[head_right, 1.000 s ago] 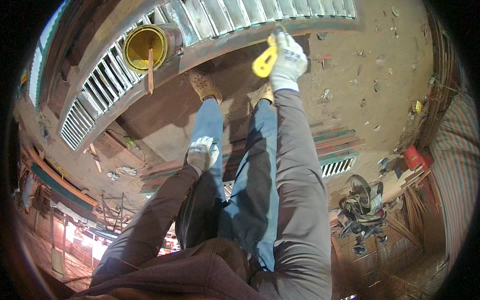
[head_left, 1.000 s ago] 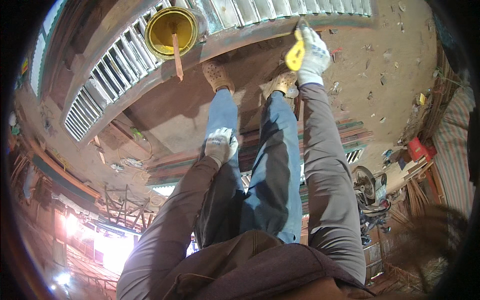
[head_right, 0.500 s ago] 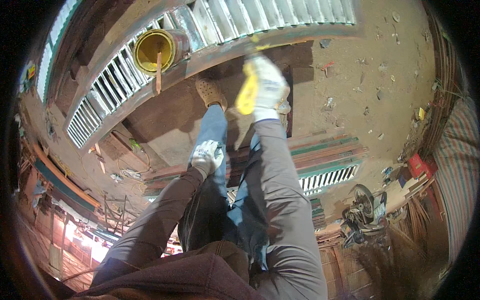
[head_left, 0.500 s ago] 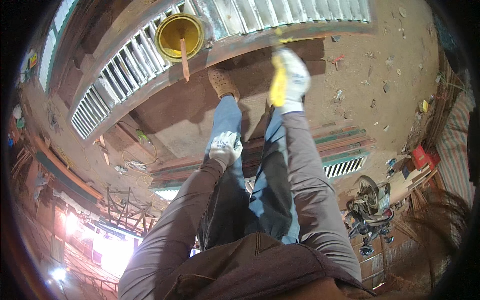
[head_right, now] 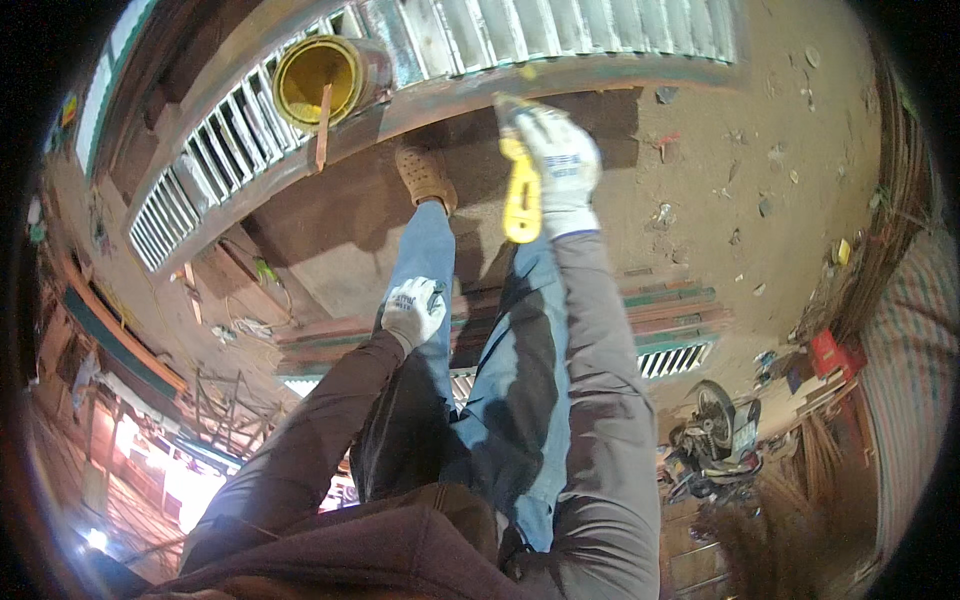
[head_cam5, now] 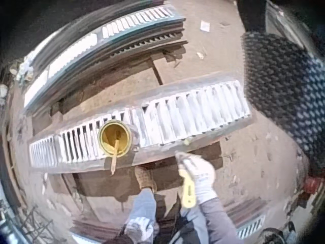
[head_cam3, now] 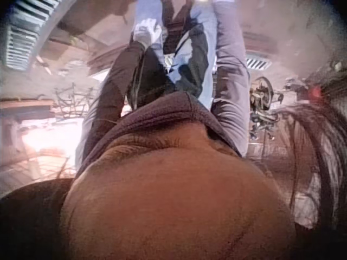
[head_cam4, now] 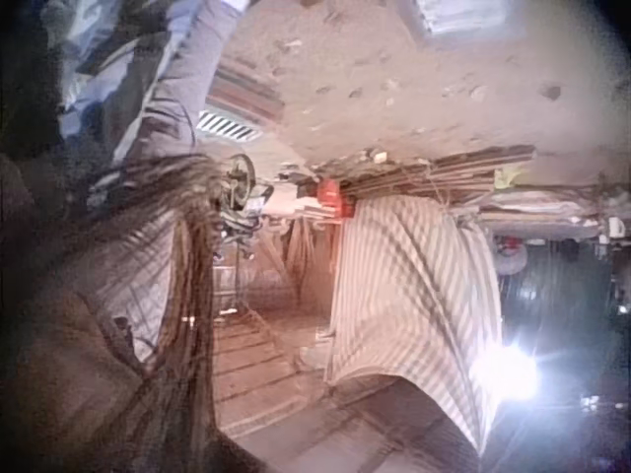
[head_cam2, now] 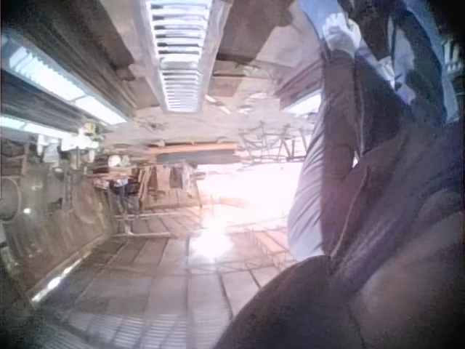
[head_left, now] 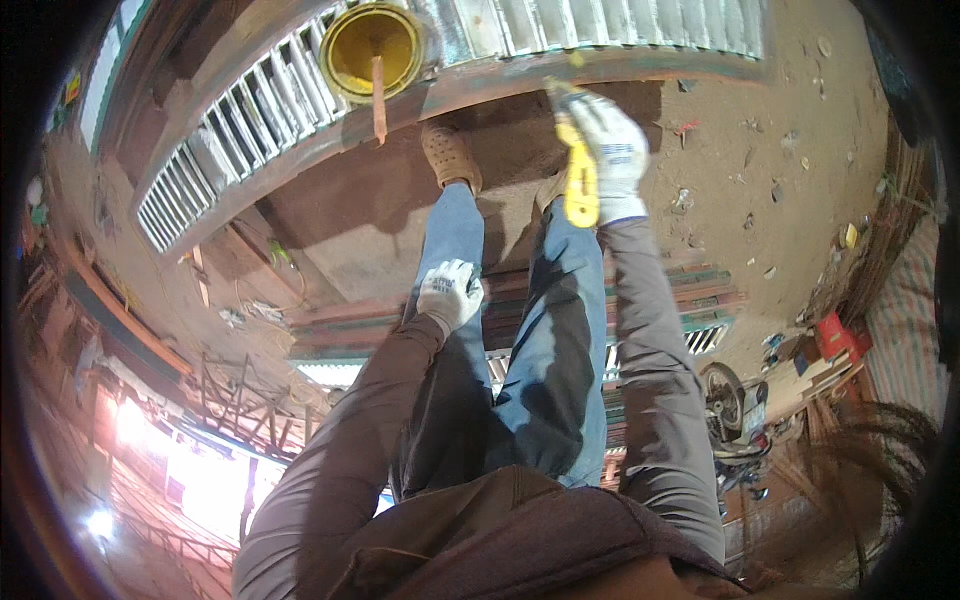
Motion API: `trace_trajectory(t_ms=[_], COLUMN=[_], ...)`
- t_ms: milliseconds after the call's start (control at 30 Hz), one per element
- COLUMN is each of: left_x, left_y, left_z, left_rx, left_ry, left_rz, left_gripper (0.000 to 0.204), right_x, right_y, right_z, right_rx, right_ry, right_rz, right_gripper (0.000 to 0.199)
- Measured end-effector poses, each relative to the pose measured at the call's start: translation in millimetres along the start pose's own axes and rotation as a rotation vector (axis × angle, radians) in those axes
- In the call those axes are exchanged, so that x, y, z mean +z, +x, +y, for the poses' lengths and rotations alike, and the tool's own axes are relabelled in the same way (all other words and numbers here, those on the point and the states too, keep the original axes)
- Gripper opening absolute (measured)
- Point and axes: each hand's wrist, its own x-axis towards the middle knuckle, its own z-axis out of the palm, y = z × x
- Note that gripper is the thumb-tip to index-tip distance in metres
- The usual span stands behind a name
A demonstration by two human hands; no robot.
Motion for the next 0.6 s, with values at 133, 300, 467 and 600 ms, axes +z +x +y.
trace_trajectory(t_ms=[133,300,467,600], left_x=[4,19,16,14], left_y=[0,-1,-5,-13], left_z=[4,11,18,6], left_rx=[0.018,-0.014,-0.020,-0.026], left_ry=[-0.062,-0.078,-0.054,-0.078], left_rz=[0.015,0.018,0.086,0.131], left_gripper=[0.023,0.020,0.020,0.019], right_x=[-22,7,2,-25], right_y=[32,-4,-70,-31], right_z=[39,24,16,13], right_rx=[-0.180,-0.143,-0.072,0.251], right_ry=[-0.272,-0.330,-0.182,-0.170], right_rz=[-0.020,-0.178,-0.271,0.030], right_gripper=[0.046,0.038,0.039,0.040])
